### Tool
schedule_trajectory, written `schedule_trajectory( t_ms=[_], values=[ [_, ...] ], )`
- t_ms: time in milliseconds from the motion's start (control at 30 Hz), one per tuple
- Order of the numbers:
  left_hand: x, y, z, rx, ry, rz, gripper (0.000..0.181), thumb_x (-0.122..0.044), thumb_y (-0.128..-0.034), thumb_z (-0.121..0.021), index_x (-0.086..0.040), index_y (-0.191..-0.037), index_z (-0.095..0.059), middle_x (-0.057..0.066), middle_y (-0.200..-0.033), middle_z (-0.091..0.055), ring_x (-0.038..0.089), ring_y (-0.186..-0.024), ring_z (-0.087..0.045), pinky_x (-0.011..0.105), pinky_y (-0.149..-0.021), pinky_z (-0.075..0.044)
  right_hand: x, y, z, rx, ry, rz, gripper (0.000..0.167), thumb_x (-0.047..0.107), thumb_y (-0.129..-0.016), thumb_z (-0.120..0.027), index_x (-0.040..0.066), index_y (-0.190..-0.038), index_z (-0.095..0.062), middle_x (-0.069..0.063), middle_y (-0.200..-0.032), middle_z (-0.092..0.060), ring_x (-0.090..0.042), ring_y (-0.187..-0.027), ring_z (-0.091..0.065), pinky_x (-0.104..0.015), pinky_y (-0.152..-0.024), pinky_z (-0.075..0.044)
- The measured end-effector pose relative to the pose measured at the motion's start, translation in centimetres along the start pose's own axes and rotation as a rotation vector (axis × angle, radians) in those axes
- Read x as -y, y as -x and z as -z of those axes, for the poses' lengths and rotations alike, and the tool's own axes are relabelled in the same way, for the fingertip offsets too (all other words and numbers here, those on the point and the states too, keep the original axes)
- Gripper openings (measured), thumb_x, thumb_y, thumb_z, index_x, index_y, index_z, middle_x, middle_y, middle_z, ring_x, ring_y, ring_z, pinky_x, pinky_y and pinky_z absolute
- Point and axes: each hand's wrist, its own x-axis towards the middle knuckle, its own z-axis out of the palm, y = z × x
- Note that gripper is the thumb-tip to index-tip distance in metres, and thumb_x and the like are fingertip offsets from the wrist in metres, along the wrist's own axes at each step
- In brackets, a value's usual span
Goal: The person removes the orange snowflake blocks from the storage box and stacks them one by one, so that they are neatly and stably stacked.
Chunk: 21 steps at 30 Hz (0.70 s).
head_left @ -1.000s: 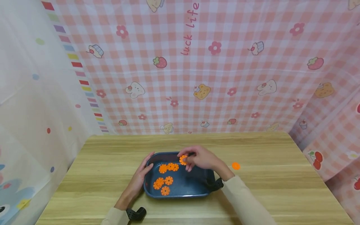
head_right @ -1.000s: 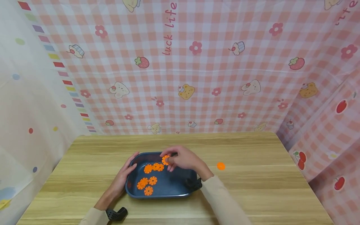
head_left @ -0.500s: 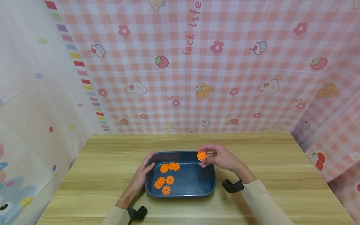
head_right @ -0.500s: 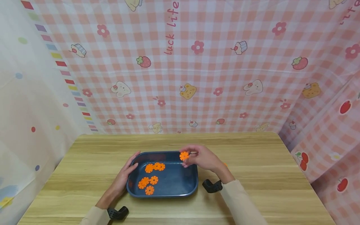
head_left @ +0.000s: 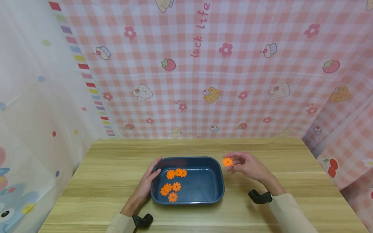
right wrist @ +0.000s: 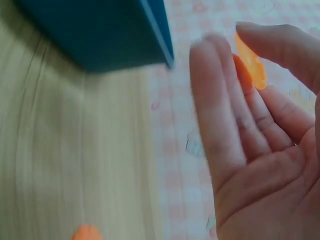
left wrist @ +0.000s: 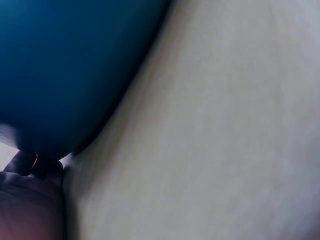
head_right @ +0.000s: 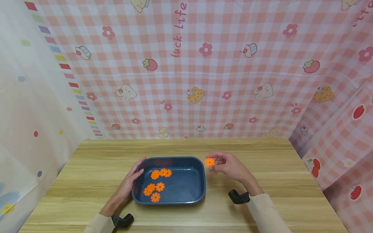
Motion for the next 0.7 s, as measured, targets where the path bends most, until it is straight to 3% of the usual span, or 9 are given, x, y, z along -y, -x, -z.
schedule_trajectory(
  t_ms=[167,433,700],
  values=[
    [0.1,0.0,0.0,-0.002,-0.008,-0.003,0.054,-0.030,-0.1060,-0.041,-0.022,-0.158,-0.026,0.002,-0.165,-0.015,0.026,-0.150,-0.014,0.051,-0.120,-0.013,-1.4,1.1,1.3,-0.107,0.111,0.011,0.039,0.013,-0.091,-0.071,-0.001,-0.126,-0.061,-0.013,-0.089,-0.062,-0.020,-0.075,-0.060,-0.031,-0.060,-0.051],
    [-0.1,0.0,0.0,0.001,-0.010,0.006,0.053,-0.027,-0.1068,-0.039,-0.024,-0.158,-0.026,0.000,-0.164,-0.017,0.026,-0.151,-0.014,0.051,-0.120,-0.013,-4.0,2.5,2.7,-0.218,0.238,-0.010,0.033,0.021,-0.092,-0.071,0.007,-0.121,-0.065,-0.010,-0.093,-0.061,-0.018,-0.078,-0.055,-0.026,-0.066,-0.047],
    [0.0,0.0,0.0,0.000,-0.014,0.019,0.052,-0.030,-0.1066,-0.040,-0.028,-0.157,-0.027,-0.001,-0.165,-0.016,0.025,-0.151,-0.014,0.051,-0.120,-0.012,-6.1,3.3,3.3,-0.262,0.288,-0.084,0.035,0.028,-0.091,-0.073,0.009,-0.119,-0.065,-0.008,-0.092,-0.055,-0.020,-0.081,-0.047,-0.027,-0.066,-0.039]
  ],
)
